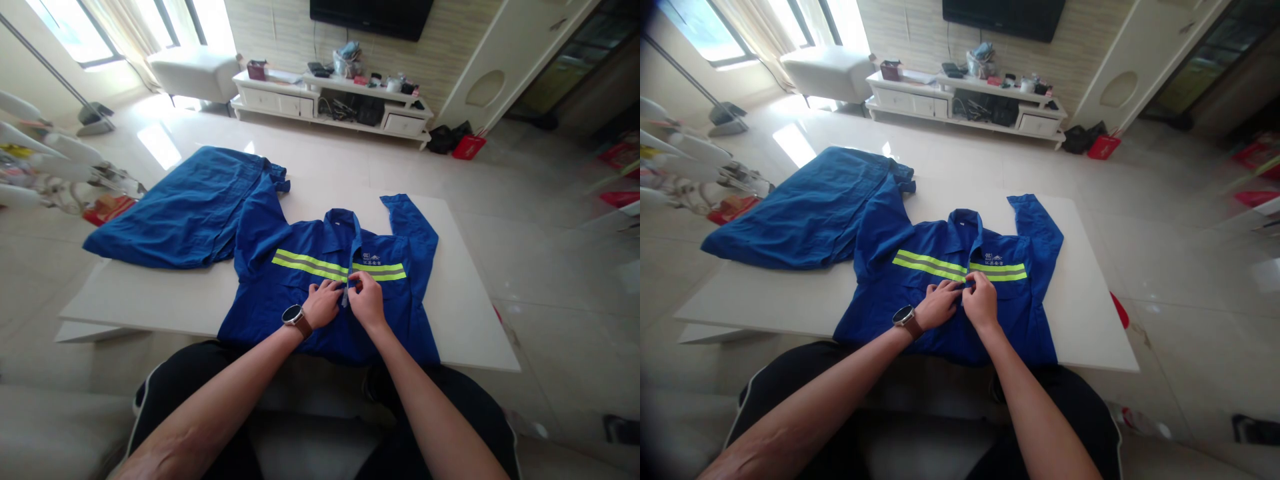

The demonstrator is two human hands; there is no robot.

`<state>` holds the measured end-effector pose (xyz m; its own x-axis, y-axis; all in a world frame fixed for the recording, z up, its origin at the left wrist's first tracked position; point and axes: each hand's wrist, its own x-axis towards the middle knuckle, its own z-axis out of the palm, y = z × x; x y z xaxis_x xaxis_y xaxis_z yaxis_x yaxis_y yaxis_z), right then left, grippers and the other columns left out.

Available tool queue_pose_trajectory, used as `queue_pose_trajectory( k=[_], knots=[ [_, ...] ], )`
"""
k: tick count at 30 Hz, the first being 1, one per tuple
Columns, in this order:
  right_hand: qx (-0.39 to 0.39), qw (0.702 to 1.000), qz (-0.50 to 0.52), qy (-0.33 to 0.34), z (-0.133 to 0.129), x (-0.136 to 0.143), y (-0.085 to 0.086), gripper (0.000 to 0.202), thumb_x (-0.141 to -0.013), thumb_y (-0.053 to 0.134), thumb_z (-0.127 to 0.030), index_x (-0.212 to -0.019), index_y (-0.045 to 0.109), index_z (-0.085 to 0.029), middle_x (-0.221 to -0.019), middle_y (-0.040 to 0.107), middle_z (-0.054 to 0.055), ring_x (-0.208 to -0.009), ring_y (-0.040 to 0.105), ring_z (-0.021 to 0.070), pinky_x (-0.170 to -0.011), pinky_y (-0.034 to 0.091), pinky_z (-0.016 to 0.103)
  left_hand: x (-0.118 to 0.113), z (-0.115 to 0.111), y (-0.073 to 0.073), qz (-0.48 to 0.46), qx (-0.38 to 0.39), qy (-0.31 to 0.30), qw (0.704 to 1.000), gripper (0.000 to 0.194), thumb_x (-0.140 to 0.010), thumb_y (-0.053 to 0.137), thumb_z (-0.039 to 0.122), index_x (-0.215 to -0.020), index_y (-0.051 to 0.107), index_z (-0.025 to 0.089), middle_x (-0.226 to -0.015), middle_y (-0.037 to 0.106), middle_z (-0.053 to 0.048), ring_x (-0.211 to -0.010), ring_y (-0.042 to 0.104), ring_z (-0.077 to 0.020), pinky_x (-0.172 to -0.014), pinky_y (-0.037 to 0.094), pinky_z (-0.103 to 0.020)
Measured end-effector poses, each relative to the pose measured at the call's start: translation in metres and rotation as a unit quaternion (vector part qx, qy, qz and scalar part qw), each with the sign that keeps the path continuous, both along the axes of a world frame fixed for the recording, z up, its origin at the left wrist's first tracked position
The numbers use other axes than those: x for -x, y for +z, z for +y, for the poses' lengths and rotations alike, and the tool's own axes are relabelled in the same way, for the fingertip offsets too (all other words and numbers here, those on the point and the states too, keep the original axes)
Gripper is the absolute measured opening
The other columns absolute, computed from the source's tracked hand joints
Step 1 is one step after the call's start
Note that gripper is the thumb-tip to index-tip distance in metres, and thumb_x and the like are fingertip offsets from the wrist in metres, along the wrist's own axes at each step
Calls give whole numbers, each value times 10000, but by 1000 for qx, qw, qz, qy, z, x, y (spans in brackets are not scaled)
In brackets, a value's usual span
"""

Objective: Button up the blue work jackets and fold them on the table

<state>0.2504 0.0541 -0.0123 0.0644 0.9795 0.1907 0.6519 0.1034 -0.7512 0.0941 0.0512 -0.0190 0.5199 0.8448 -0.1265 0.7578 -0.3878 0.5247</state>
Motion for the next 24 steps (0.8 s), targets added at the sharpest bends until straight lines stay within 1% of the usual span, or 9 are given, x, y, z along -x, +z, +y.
queue_pose_trajectory(
  k=[3,7,10,13,16,19,21,24],
  knots=[
    [9,998,45,-41,-1,0,6,212,-708,526,-150,-886,620,-216,-862,690,28,-663,610,179,-702,499,314,-1,1,2,-18,15,15,1000,460,-831,526,129,-1253,669,243,-1488,561,-105,-1338,475,-345,-1045,419,-589],
    [21,997,60,-52,-1,0,9,186,-695,539,-173,-861,606,-219,-840,689,23,-636,611,176,-682,495,311,2,4,-2,-65,44,42,996,454,-809,564,123,-1234,686,222,-1429,606,-116,-1322,523,-347,-1041,455,-561],
    [17,997,56,-43,-1,2,10,192,-707,541,-186,-881,611,-223,-851,692,20,-645,618,172,-694,497,310,7,9,-4,-124,50,82,988,447,-778,588,81,-1187,719,208,-1364,651,-117,-1286,581,-319,-1077,465,-497],
    [19,998,58,-27,0,4,10,195,-706,551,-196,-888,615,-228,-843,698,13,-651,627,172,-699,502,306,12,15,-2,-198,32,114,973,397,-760,601,47,-1094,759,191,-1249,711,-103,-1182,656,-269,-1093,478,-421],
    [35,996,77,-16,2,7,10,193,-703,555,-209,-886,611,-230,-852,707,14,-652,638,172,-683,510,300,14,18,4,-253,33,131,958,350,-746,625,36,-1012,785,197,-1144,748,-76,-1095,693,-232,-1058,514,-374],
    [49,994,97,-2,4,8,7,218,-697,566,-226,-910,610,-229,-890,720,25,-672,651,178,-678,525,300,13,19,7,-285,53,135,947,366,-722,638,16,-991,796,207,-1128,757,-60,-1064,704,-219,-998,552,-349],
    [56,994,95,1,5,9,6,236,-696,575,-237,-929,612,-228,-895,723,28,-669,647,179,-681,529,306,12,20,7,-302,71,140,940,380,-714,635,7,-995,799,204,-1130,759,-63,-1057,708,-219,-952,573,-336],
    [58,994,89,-1,5,11,6,213,-720,587,-265,-927,613,-226,-896,723,33,-669,643,180,-679,527,309,12,21,1,-327,96,152,928,372,-716,630,6,-990,803,188,-1117,764,-76,-1054,711,-225,-920,585,-327]
  ],
)
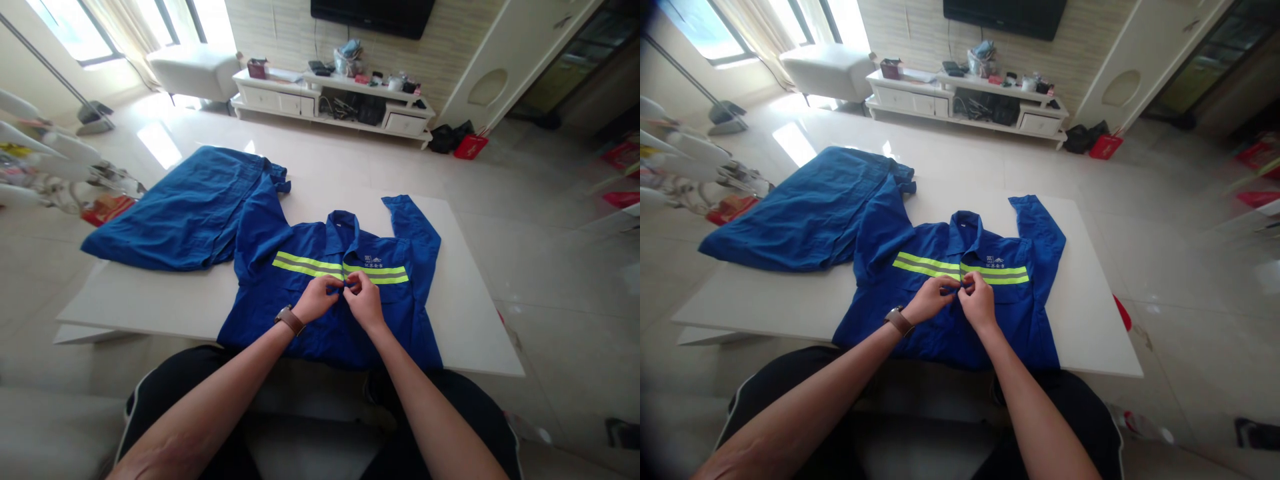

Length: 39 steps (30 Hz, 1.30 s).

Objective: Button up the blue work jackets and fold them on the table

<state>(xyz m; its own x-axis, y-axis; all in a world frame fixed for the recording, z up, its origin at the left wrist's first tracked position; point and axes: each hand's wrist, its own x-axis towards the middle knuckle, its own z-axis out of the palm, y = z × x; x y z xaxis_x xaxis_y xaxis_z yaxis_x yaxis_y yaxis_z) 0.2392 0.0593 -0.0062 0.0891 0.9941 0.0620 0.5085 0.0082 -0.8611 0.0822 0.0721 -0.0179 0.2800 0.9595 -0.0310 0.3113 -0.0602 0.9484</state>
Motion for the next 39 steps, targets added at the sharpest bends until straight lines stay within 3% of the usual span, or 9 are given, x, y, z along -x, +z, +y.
queue_pose_trajectory(
  k=[6,13,17,23,39],
  knots=[
    [-10,1000,0,23,-3,-1,1,147,-803,558,-283,-926,616,-227,-910,729,37,-674,650,179,-704,529,308,-4,3,-13,-83,56,42,994,336,-675,637,1,-924,807,150,-971,800,-72,-946,740,-228,-907,593,-350],
    [-15,999,6,40,-5,-2,0,158,-775,540,-185,-907,614,-231,-900,735,31,-758,686,190,-744,549,307,-10,1,-17,-104,91,100,985,147,-694,704,103,-796,796,153,-804,792,-59,-815,746,-228,-830,591,-351],
    [-13,998,0,60,-5,-2,-3,170,-779,533,-150,-903,611,-237,-891,732,15,-801,697,187,-781,548,308,-12,1,-23,-144,93,134,976,112,-638,716,70,-719,717,149,-737,752,-38,-740,722,-182,-754,567,-294],
    [-17,995,-63,73,-4,-6,-8,195,-793,534,-127,-933,618,-234,-937,728,24,-897,695,204,-820,522,322,-13,3,-23,-202,109,126,965,191,-623,734,76,-734,606,163,-717,704,0,-715,694,-142,-710,536,-249],
    [-44,994,-84,58,-3,-4,-7,147,-808,544,-145,-899,612,-239,-844,686,15,-791,656,203,-753,490,310,-11,3,-16,-175,92,113,974,196,-658,766,140,-748,596,175,-763,747,-32,-793,730,-185,-798,547,-308]
  ],
)
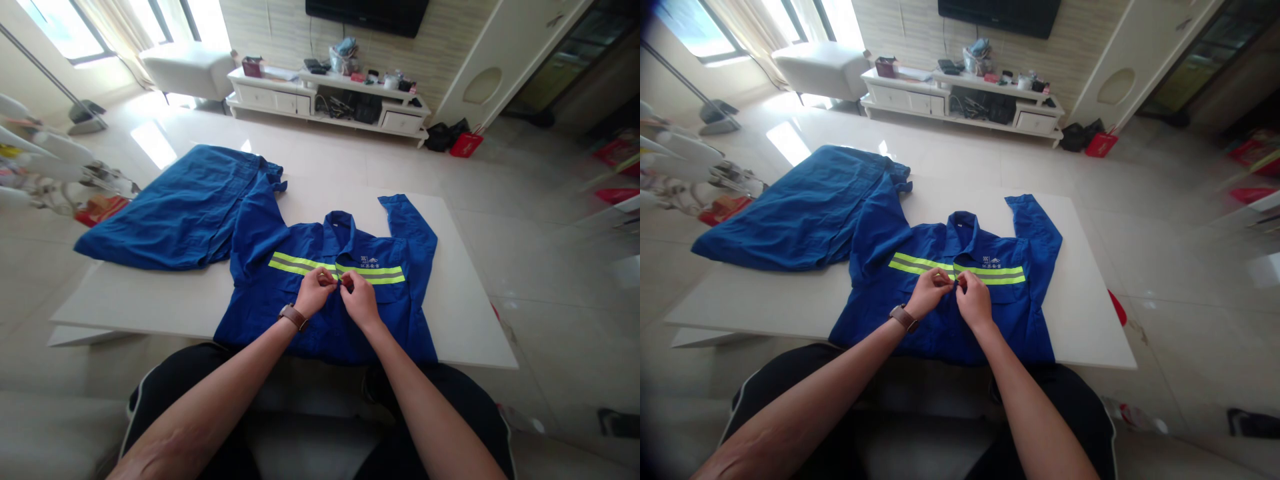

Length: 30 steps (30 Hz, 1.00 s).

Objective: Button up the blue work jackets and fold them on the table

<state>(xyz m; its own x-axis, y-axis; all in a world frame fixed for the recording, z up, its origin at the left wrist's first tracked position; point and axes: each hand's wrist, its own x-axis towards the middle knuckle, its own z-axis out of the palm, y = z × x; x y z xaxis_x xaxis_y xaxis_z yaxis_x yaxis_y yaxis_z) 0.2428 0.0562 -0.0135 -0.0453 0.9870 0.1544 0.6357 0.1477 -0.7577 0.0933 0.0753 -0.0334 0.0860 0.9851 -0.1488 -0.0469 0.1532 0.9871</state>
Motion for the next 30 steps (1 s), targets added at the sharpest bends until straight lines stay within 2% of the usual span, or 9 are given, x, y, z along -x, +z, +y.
queue_pose_trajectory(
  k=[7,11,14,16,20,25,30],
  knots=[
    [1,1000,-2,9,1,0,-1,156,-814,547,-142,-916,620,-235,-839,684,17,-781,647,204,-744,487,308,3,-1,4,-27,52,-12,998,251,-685,809,251,-793,596,173,-726,732,-24,-712,702,-163,-678,501,-250],
    [-4,1000,-16,16,0,0,0,168,-814,543,-127,-916,621,-236,-841,684,19,-792,647,209,-750,482,309,0,1,1,-46,48,-18,998,313,-654,854,291,-796,603,168,-754,724,-27,-751,702,-165,-727,524,-270],
    [-7,999,-28,19,-2,1,3,184,-816,536,-117,-929,621,-236,-850,687,23,-811,652,216,-760,481,314,-2,2,-5,-14,17,0,1000,326,-629,877,305,-783,629,161,-774,704,-24,-758,678,-153,-734,524,-268],
    [-7,999,-34,18,-2,2,4,188,-816,536,-115,-931,621,-237,-847,688,23,-812,654,219,-757,479,316,-3,2,-8,25,14,10,1000,306,-640,870,328,-765,649,157,-732,681,-13,-703,641,-136,-669,496,-242],
    [-9,999,-45,15,-3,3,4,187,-813,540,-116,-924,628,-238,-824,687,21,-794,651,222,-748,470,321,-2,-1,-13,75,62,-34,995,297,-721,804,421,-733,687,148,-611,639,-6,-569,563,-126,-534,414,-229],
    [-13,999,-49,21,-4,5,4,197,-799,532,-107,-911,630,-236,-812,677,17,-781,643,214,-736,460,315,4,-6,-13,87,72,-86,990,346,-796,714,476,-717,714,140,-589,634,-15,-557,569,-139,-532,420,-237],
    [-22,998,-56,29,-3,4,4,183,-804,528,-106,-895,623,-232,-800,663,14,-783,635,210,-736,454,313,5,-5,-14,60,61,-97,992,313,-801,705,451,-754,705,142,-599,632,-6,-557,571,-137,-539,432,-239]
  ],
)
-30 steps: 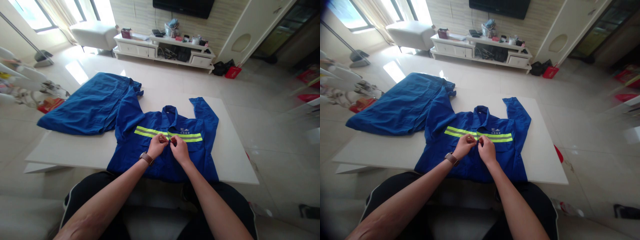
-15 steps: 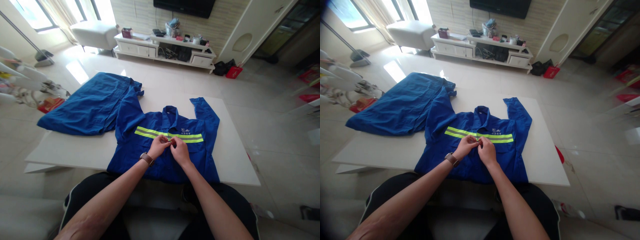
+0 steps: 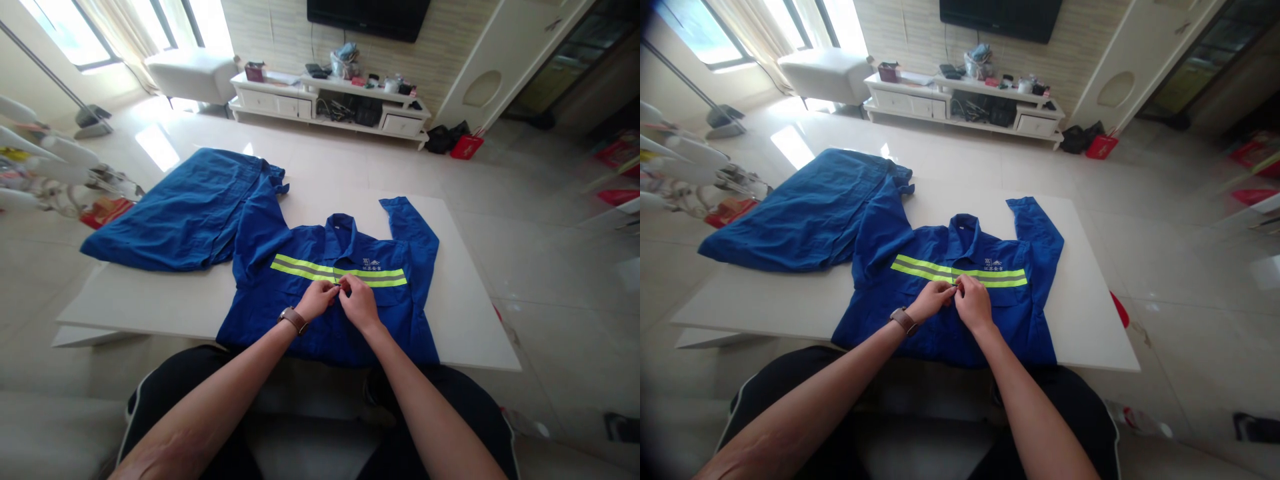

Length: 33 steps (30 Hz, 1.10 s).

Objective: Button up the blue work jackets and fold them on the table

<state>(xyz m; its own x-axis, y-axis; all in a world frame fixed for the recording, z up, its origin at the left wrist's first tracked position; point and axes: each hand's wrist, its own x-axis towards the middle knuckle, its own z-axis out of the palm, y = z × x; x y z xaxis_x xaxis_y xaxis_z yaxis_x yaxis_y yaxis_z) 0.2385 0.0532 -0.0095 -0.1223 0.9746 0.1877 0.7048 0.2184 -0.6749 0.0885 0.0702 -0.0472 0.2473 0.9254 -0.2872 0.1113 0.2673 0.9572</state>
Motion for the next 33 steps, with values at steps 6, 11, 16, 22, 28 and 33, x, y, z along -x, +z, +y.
queue_pose_trajectory(
  k=[6,11,16,22,28,33],
  knots=[
    [0,1000,15,-3,5,-5,-1,180,-798,526,-107,-894,622,-225,-824,664,27,-795,628,209,-747,472,311,-3,3,2,-4,16,26,1000,244,-794,712,381,-752,686,142,-598,628,-2,-567,580,-133,-555,447,-238],
    [-4,1000,21,8,6,-4,0,162,-792,529,-105,-861,615,-223,-815,659,30,-790,623,210,-740,473,313,-4,3,10,-15,47,27,998,327,-793,727,447,-754,703,123,-621,634,-3,-584,583,-124,-575,456,-237],
    [-13,999,29,12,3,-3,1,179,-791,522,-90,-867,613,-223,-827,657,30,-808,630,212,-741,474,314,-6,1,11,-28,37,43,998,367,-751,771,478,-737,682,122,-593,611,7,-563,555,-116,-550,432,-232],
    [-6,999,38,8,2,-6,-1,158,-816,519,-104,-860,609,-226,-844,662,32,-803,626,207,-749,486,312,-8,0,12,-37,38,55,997,336,-760,777,446,-749,677,125,-585,606,12,-567,572,-121,-560,451,-232],
    [-9,999,35,2,2,-3,3,126,-826,531,-124,-854,602,-224,-835,660,29,-789,624,203,-738,478,308,-10,-1,22,-56,84,84,991,225,-777,766,320,-718,671,125,-608,630,0,-573,585,-110,-582,476,-223],
    [-8,999,31,-7,1,0,6,116,-822,540,-135,-851,606,-226,-817,657,27,-773,619,202,-724,472,304,-10,-3,27,-76,100,105,986,192,-751,776,279,-695,672,128,-607,636,-2,-569,585,-105,-582,477,-216]
  ],
)
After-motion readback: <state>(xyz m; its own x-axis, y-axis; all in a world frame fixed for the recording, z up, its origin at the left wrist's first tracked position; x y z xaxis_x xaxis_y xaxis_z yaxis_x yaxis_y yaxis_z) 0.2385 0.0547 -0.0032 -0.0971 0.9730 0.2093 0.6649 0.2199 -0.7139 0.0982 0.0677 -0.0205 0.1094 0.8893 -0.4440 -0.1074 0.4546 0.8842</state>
